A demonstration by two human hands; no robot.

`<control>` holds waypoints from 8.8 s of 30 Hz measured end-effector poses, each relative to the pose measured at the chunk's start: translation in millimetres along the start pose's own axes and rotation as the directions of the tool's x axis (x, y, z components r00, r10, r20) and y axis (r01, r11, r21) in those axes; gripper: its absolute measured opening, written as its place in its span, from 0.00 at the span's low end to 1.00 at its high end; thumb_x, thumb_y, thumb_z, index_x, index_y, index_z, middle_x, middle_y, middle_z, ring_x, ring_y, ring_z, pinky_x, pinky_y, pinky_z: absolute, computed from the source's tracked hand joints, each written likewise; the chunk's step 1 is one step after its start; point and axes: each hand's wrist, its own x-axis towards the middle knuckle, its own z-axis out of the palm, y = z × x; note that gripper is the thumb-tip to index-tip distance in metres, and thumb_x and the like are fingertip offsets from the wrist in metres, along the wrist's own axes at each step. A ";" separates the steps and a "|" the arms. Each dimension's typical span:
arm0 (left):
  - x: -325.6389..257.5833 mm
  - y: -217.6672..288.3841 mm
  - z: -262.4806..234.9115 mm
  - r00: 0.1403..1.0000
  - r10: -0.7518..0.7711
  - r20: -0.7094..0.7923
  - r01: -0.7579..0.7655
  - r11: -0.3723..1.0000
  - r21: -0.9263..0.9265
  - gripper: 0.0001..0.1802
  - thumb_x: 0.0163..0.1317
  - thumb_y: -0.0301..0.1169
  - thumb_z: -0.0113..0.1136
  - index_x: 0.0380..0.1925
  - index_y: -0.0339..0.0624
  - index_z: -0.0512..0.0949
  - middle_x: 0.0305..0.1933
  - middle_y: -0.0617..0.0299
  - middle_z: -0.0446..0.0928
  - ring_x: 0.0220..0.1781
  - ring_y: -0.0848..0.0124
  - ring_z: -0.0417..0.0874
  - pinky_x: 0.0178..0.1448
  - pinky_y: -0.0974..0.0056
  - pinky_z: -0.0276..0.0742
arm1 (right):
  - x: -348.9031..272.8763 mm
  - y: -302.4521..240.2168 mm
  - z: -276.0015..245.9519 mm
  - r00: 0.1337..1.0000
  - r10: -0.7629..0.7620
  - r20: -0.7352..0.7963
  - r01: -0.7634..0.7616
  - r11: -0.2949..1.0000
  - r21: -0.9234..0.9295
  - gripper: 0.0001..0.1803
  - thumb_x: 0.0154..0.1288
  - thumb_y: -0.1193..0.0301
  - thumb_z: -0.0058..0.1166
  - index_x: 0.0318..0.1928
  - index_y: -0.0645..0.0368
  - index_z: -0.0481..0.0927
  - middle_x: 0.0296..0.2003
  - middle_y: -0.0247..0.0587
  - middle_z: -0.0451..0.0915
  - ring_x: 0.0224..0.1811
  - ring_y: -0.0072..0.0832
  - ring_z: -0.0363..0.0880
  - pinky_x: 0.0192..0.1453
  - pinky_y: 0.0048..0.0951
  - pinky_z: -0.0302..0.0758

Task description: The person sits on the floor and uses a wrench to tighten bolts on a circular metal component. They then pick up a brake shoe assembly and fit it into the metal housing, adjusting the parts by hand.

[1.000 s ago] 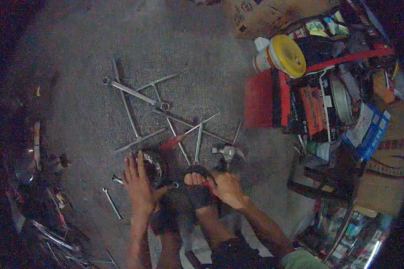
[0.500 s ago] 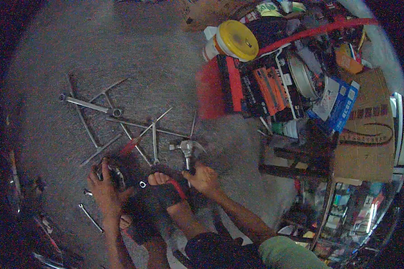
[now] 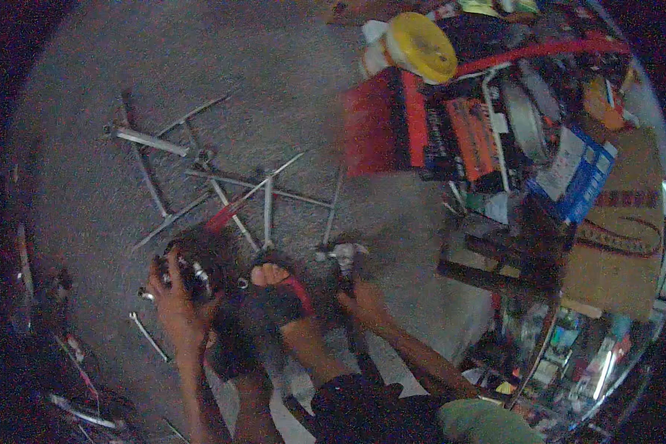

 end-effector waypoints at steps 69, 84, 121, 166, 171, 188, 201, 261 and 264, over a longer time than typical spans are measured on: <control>-25.6 -85.7 37.3 0.867 -0.428 -0.257 0.219 0.789 -0.575 0.12 0.59 0.24 0.61 0.42 0.30 0.77 0.35 0.47 0.82 0.35 0.59 0.82 0.43 0.59 0.76 | 24.3 -82.5 -37.2 0.962 -0.177 0.206 0.240 0.909 -0.341 0.18 0.65 0.56 0.55 0.41 0.60 0.79 0.28 0.56 0.81 0.34 0.53 0.81 0.41 0.48 0.74; -32.1 -111.1 47.6 0.867 -0.476 -0.151 0.302 0.740 -0.601 0.16 0.60 0.30 0.63 0.44 0.30 0.75 0.40 0.48 0.80 0.41 0.62 0.81 0.47 0.61 0.75 | 83.6 -161.9 -20.1 0.971 -0.228 0.068 0.170 0.864 0.475 0.19 0.66 0.58 0.58 0.35 0.65 0.79 0.25 0.42 0.82 0.25 0.22 0.80 0.29 0.27 0.76; 5.1 -30.5 5.0 0.993 0.122 -0.007 -0.122 0.983 -0.137 0.69 0.19 0.32 0.84 0.70 0.41 0.56 0.69 0.46 0.62 0.68 0.47 0.66 0.70 0.51 0.65 | -1.1 -127.6 -47.2 0.837 -0.523 0.160 0.518 0.852 0.077 0.24 0.51 0.72 0.59 0.52 0.59 0.80 0.32 0.45 0.81 0.30 0.38 0.82 0.34 0.35 0.78; 9.7 -26.2 -6.0 0.993 0.112 0.032 -0.111 0.993 -0.037 0.64 0.18 0.26 0.78 0.68 0.43 0.61 0.67 0.48 0.67 0.66 0.48 0.70 0.68 0.51 0.67 | 54.8 -161.5 -40.2 0.653 -0.622 0.433 0.699 0.715 -0.027 0.38 0.54 0.77 0.56 0.69 0.56 0.63 0.47 0.51 0.81 0.41 0.46 0.84 0.40 0.43 0.80; 7.6 -30.6 -7.8 0.993 0.102 0.057 -0.102 0.995 -0.001 0.65 0.18 0.27 0.78 0.68 0.42 0.61 0.67 0.49 0.66 0.65 0.49 0.70 0.68 0.51 0.67 | 42.5 -180.0 -49.2 0.661 -0.581 0.476 0.703 0.701 -0.121 0.27 0.59 0.76 0.52 0.62 0.57 0.69 0.48 0.53 0.80 0.41 0.50 0.83 0.41 0.45 0.81; -5.7 -41.2 8.3 0.994 0.105 -0.033 -0.110 0.972 -0.209 0.67 0.26 0.30 0.80 0.72 0.41 0.52 0.70 0.43 0.61 0.71 0.45 0.62 0.73 0.50 0.59 | 53.9 -200.9 -63.5 0.691 -0.403 0.600 0.614 0.766 -0.193 0.29 0.61 0.72 0.54 0.64 0.54 0.68 0.45 0.54 0.80 0.49 0.46 0.80 0.52 0.44 0.74; -28.9 -40.0 25.9 0.988 -0.140 -0.068 0.116 0.953 -0.278 0.63 0.34 0.34 0.81 0.71 0.39 0.53 0.61 0.44 0.67 0.60 0.45 0.72 0.62 0.51 0.72 | 40.2 -212.5 -45.3 0.673 -0.578 0.462 0.718 0.660 -0.221 0.27 0.62 0.66 0.54 0.62 0.58 0.70 0.39 0.57 0.79 0.39 0.53 0.83 0.40 0.50 0.77; 6.9 -43.0 4.4 0.990 0.136 -0.025 -0.136 0.931 -0.340 0.67 0.16 0.30 0.83 0.66 0.38 0.60 0.61 0.45 0.67 0.62 0.46 0.69 0.65 0.50 0.67 | -18.6 -217.1 -47.3 0.757 -0.460 0.464 0.607 0.758 -0.240 0.37 0.58 0.79 0.53 0.69 0.65 0.56 0.41 0.62 0.77 0.37 0.54 0.81 0.39 0.49 0.78; 5.4 -47.5 6.4 0.991 0.135 -0.024 -0.135 0.934 -0.332 0.67 0.16 0.30 0.83 0.66 0.38 0.60 0.62 0.46 0.66 0.62 0.47 0.69 0.65 0.50 0.66 | -18.6 -231.1 -61.8 0.771 -0.324 0.548 0.570 0.734 -0.369 0.38 0.58 0.77 0.55 0.68 0.66 0.57 0.40 0.61 0.77 0.38 0.53 0.82 0.40 0.47 0.78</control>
